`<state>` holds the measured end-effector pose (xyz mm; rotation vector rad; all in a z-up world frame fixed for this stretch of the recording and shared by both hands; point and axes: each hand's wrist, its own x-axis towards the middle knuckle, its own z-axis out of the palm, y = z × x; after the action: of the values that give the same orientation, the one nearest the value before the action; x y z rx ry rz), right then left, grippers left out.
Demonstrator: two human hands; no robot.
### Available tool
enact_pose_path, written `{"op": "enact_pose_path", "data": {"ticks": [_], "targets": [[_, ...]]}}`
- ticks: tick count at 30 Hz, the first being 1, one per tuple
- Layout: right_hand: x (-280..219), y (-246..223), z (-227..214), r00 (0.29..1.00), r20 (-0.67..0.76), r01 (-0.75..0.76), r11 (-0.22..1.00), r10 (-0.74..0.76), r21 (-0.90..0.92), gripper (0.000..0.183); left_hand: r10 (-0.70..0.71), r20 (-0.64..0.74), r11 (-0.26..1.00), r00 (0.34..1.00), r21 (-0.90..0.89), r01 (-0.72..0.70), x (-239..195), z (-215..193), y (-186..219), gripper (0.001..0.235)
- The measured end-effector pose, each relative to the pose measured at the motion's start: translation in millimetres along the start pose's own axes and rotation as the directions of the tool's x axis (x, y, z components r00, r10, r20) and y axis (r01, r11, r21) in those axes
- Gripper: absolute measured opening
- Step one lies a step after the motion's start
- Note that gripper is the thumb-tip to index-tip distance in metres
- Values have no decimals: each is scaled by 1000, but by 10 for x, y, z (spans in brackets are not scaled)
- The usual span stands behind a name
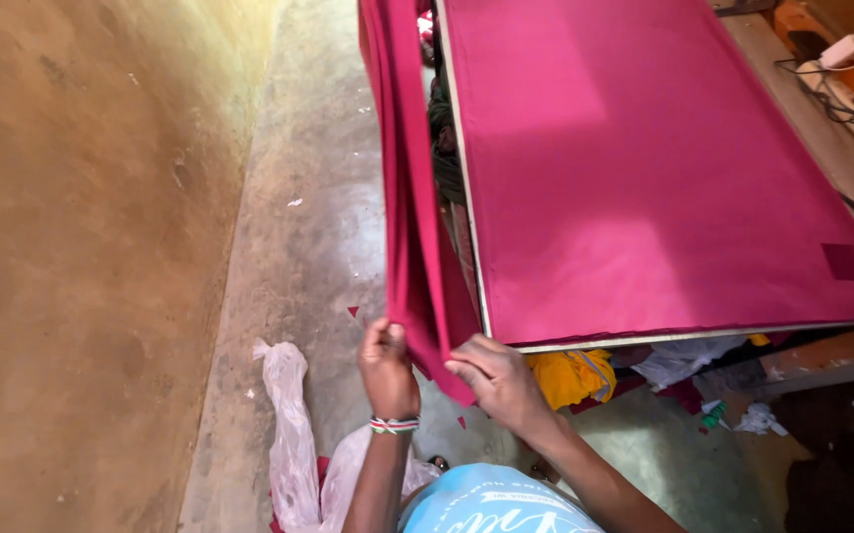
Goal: Smoothing and folding a large piece of pink fabric on a cutting table to create layers.
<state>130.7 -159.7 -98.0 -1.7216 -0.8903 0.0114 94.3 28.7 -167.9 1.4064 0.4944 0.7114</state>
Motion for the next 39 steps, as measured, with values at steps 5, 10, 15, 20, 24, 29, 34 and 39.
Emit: {"op": "enact_pose_path", "data": {"ticks": [5, 10, 15, 20, 24, 29, 34, 39], "targets": [[-269, 214, -756, 897, -401, -224, 973, 185, -51, 15, -174, -151, 791, 973, -610, 47, 486, -1099, -381, 9], [-287, 31, -468, 948, -258, -231, 959, 184, -165, 13, -308, 48, 907, 950, -287, 309, -106, -251, -47, 11], [2, -141, 9, 996, -84, -38, 991, 27, -127, 7, -71, 172, 997, 983, 16, 69, -273, 319, 145, 26], [136, -20, -6, 997, -68, 27, 990, -37, -140, 6, 0, 54, 991, 999, 135, -8, -146, 375, 388, 11], [290, -81, -36, 996, -87, 19, 990, -31, -141, 7, 95, 149, 940, 984, 312, -138, -7, 443, 559, 11], [296, 19, -6, 992, -128, -23, 987, 3, -159, 5, -153, 14, 979, 988, 141, 150, -116, 502, 597, 14], [383, -18, 26, 992, -125, -17, 989, -2, -147, 6, 101, 104, 893, 989, 428, -137, -20, 345, 630, 14], [336, 41, 103, 996, -87, -10, 990, -2, -142, 4, 60, 114, 880, 992, 462, -106, -158, 329, 858, 12]]}}
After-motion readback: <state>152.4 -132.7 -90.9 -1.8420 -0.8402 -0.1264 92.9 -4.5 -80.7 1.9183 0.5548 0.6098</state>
